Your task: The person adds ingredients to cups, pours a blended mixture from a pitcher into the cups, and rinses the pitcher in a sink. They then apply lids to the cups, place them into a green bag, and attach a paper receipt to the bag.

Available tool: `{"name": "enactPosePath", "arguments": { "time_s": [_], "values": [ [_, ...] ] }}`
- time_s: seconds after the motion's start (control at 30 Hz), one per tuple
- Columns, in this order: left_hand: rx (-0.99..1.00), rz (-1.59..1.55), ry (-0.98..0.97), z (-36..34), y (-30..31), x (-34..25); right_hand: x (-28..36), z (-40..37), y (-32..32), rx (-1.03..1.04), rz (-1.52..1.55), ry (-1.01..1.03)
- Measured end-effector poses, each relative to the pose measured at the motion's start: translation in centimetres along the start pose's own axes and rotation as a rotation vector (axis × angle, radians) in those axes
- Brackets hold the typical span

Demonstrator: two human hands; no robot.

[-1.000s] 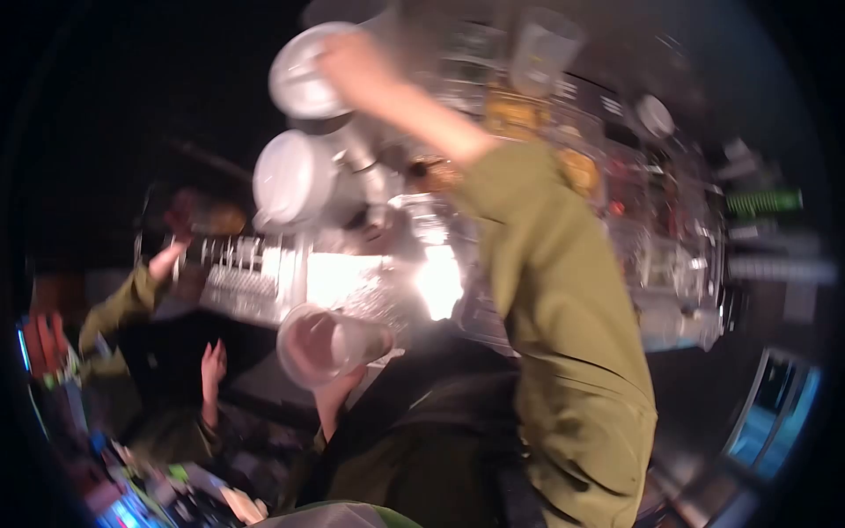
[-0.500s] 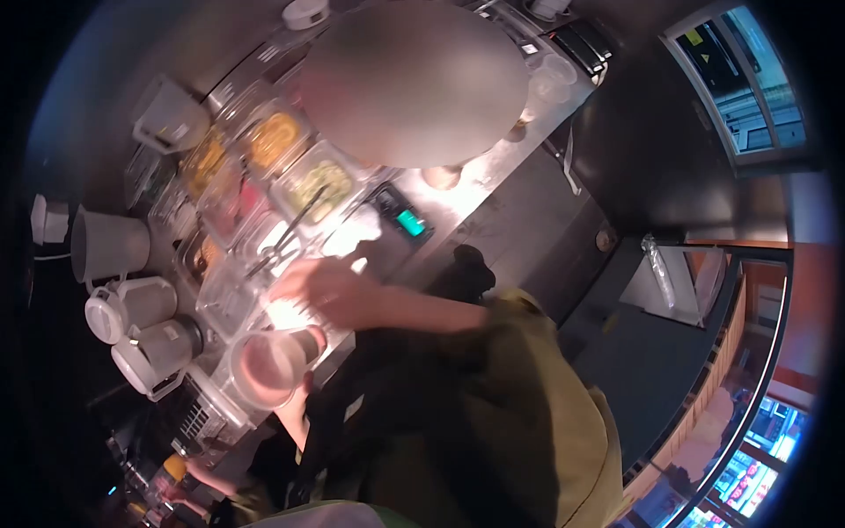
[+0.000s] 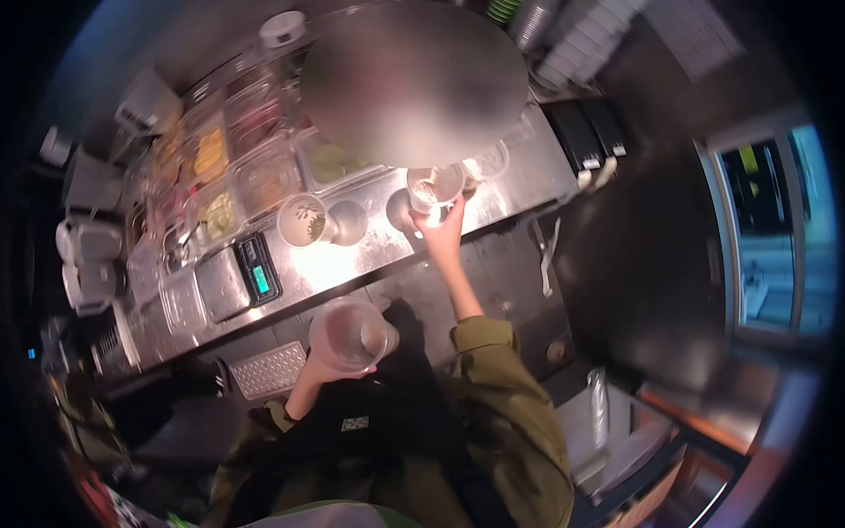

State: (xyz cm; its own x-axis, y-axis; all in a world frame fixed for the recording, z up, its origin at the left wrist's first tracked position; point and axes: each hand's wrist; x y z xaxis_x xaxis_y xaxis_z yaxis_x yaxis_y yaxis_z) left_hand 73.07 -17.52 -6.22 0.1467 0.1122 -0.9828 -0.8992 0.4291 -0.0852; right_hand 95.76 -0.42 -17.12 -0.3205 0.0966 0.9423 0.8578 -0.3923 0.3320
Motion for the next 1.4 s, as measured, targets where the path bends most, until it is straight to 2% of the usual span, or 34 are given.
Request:
{"name": "enactPosePath", "arguments": {
  "time_s": [0.03, 0.07, 0.1, 0.13, 0.17, 0.23, 0.33, 0.37, 0.4, 0.5, 0.53, 0.57, 0.6, 0.67, 0.77, 0.83, 0.9, 1.0, 1.03, 1.1, 1.17, 1.2, 1.23, 1.3, 1.37, 1.4],
  "values": [
    [-0.005, 0.062, 0.016, 0.3, -0.9, -0.9, -0.4, 0.3, -1.0, 0.032, 0.074, -0.004],
    [-0.132, 0.027, 0.019, 0.7, -1.8, -1.5, -1.1, 0.9, -1.8, 0.082, 0.115, -0.049],
    [-0.148, 0.023, 0.009, 0.8, -2.2, -2.0, -2.3, 1.4, -2.6, 0.087, 0.183, -0.081],
    [-0.190, 0.030, -0.003, 0.6, -2.2, -2.6, -5.7, 2.6, -3.7, 0.006, 0.043, 0.038],
    [-0.259, 0.047, -0.009, -0.2, -1.9, -3.2, -3.3, 2.3, -3.0, 0.065, -0.045, -0.060],
    [-0.341, 0.133, 0.045, -3.2, -1.1, -3.5, 0.8, 0.0, -1.7, 0.083, -0.119, 0.126],
    [-0.599, 0.242, 0.042, -9.5, 0.0, -5.0, -1.3, -2.4, 0.2, 0.175, -0.275, 0.572],
    [-0.675, 0.265, 0.029, -11.8, 0.2, -5.3, -3.0, -4.2, -0.5, 0.306, -0.198, 0.541],
    [-0.815, 0.259, 0.013, -14.3, 0.1, -5.4, -2.8, -7.3, -0.4, 0.468, -0.117, 0.379],
    [-1.160, 0.309, -0.003, -23.2, 0.4, -6.3, 5.8, -19.5, -1.8, 1.042, -0.094, 0.103],
    [-1.269, 0.342, 0.002, -26.1, 0.3, -7.0, 5.8, -22.4, -3.2, 1.161, -0.129, 0.181],
    [-1.379, 0.373, 0.008, -29.4, -0.1, -7.7, 7.7, -26.6, -4.6, 1.301, -0.031, 0.038],
    [-1.491, 0.403, 0.014, -32.6, -0.4, -8.2, 10.0, -29.8, -6.4, 1.440, -0.158, 0.278],
    [-1.692, 0.446, 0.028, -39.7, -1.7, -9.3, 13.3, -37.7, -9.9, 1.828, -0.121, 0.123],
    [-1.910, 0.534, 0.069, -50.5, -3.2, -10.8, 19.2, -50.0, -15.6, 2.103, -0.037, 0.271],
    [-2.007, 0.594, 0.087, -56.7, -3.7, -12.1, 20.9, -57.9, -19.4, 2.192, -0.047, 0.241],
    [-2.133, 0.579, 0.023, -62.2, -3.1, -13.6, 24.3, -64.9, -22.5, 2.286, -0.272, 0.269],
    [-2.240, 0.558, -0.083, -71.1, 0.1, -14.5, 24.5, -73.5, -27.9, 2.236, -0.148, 0.519],
    [-2.265, 0.528, -0.076, -73.6, 1.5, -15.2, 24.6, -75.5, -29.2, 2.224, -0.199, 0.519],
    [-2.282, 0.539, -0.118, -79.8, 5.7, -16.7, 25.0, -81.0, -33.3, 2.195, -0.285, 0.508],
    [-2.299, 0.645, -0.066, -86.2, 10.7, -18.0, 28.1, -87.0, -36.4, 2.172, -0.292, 0.377],
    [-2.287, 0.634, -0.088, -90.0, 13.3, -18.1, 27.5, -90.2, -39.0, 2.108, -0.274, 0.400],
    [-2.276, 0.619, -0.104, -93.7, 15.7, -18.4, 28.0, -93.3, -41.6, 2.115, -0.371, 0.319],
    [-2.290, 0.613, -0.127, -100.4, 21.7, -19.0, 27.5, -100.0, -48.2, 2.086, -0.322, 0.354],
    [-2.330, 0.664, -0.098, -107.9, 27.4, -20.7, 29.8, -108.5, -54.7, 2.178, -0.115, 0.395],
    [-2.377, 0.646, -0.042, -110.4, 30.4, -22.9, 32.1, -112.4, -57.5, 2.152, -0.270, 0.389]
  ]
}}
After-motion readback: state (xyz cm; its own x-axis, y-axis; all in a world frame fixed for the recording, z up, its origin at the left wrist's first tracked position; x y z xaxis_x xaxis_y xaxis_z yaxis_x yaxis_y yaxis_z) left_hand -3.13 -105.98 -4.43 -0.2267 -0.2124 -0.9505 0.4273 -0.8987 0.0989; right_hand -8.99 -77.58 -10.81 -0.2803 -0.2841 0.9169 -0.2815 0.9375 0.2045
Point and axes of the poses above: each hand's wrist, its own z-axis towards the middle knuckle, its own y-axis out of the back of the hand, x = y × z, and after that the axes turned 14 degrees about -y, right-handed
